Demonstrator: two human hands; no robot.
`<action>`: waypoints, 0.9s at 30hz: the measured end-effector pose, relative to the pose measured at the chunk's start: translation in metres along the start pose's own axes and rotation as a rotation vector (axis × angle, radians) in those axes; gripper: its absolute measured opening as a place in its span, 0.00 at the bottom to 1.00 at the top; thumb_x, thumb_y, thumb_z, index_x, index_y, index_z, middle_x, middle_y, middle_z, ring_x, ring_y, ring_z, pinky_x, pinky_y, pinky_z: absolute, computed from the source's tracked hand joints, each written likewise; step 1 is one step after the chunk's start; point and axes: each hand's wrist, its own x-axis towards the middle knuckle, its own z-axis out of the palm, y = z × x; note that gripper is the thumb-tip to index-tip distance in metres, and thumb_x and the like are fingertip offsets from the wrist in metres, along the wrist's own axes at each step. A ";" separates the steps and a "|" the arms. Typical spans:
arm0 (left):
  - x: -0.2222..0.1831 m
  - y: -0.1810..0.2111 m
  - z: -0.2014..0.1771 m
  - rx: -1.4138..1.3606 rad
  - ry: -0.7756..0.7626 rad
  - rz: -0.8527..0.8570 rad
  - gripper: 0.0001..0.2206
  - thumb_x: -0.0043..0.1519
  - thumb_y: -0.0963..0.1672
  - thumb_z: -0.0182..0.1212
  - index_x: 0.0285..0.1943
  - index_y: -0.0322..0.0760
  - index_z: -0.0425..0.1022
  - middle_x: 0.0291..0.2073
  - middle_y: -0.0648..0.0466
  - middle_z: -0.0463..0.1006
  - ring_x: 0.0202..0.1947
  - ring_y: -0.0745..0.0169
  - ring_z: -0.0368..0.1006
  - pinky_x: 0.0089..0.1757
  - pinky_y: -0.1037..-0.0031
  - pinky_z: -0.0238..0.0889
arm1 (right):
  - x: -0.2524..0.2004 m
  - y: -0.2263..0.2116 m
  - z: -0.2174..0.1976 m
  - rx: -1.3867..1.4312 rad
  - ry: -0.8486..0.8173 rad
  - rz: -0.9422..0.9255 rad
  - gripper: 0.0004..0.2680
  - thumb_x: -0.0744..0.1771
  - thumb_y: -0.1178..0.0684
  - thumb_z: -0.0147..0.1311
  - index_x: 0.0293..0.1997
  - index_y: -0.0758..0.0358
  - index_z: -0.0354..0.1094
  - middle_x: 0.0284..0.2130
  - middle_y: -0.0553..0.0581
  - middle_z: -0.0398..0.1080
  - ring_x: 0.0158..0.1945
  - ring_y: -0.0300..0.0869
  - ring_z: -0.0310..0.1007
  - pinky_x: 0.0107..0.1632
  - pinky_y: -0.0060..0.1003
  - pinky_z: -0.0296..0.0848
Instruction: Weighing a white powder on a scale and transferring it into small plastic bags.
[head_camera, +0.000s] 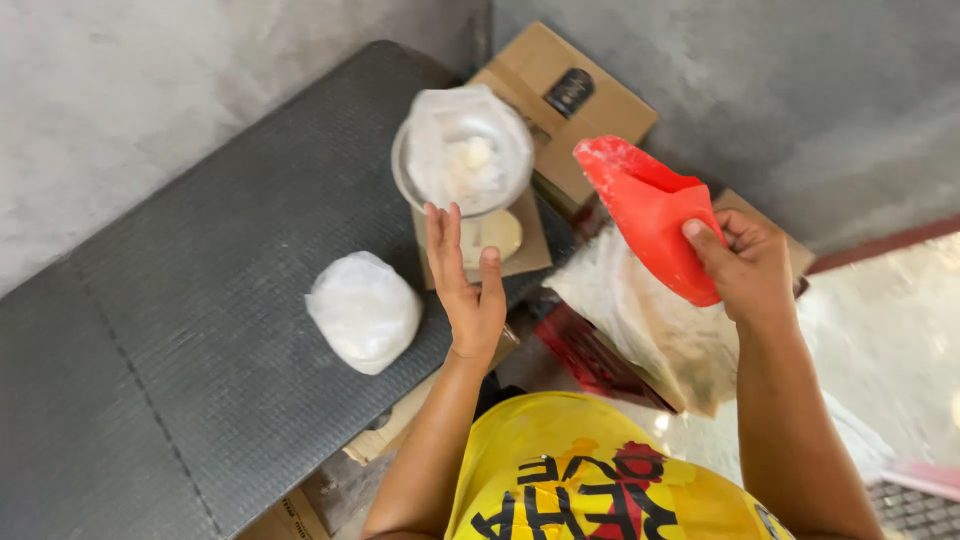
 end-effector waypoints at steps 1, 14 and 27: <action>-0.011 0.000 0.010 -0.013 -0.019 -0.005 0.24 0.73 0.43 0.55 0.79 0.39 0.57 0.80 0.38 0.48 0.80 0.42 0.49 0.72 0.61 0.49 | -0.011 0.005 -0.015 -0.005 0.022 0.009 0.07 0.70 0.54 0.61 0.41 0.69 0.72 0.26 0.44 0.70 0.25 0.28 0.59 0.29 0.27 0.57; -0.153 -0.020 0.116 0.037 -0.566 -0.218 0.34 0.64 0.47 0.64 0.78 0.34 0.53 0.75 0.31 0.55 0.74 0.34 0.54 0.67 0.60 0.52 | -0.113 0.080 -0.076 -1.119 0.147 -0.034 0.11 0.66 0.42 0.59 0.41 0.59 0.75 0.25 0.65 0.76 0.29 0.59 0.77 0.34 0.52 0.73; -0.178 -0.011 0.111 0.052 -0.620 -0.284 0.36 0.64 0.48 0.63 0.78 0.30 0.52 0.74 0.32 0.56 0.75 0.34 0.51 0.67 0.58 0.48 | -0.072 0.121 -0.044 -1.212 -0.060 0.020 0.13 0.68 0.40 0.54 0.47 0.58 0.71 0.33 0.67 0.77 0.37 0.61 0.77 0.42 0.57 0.73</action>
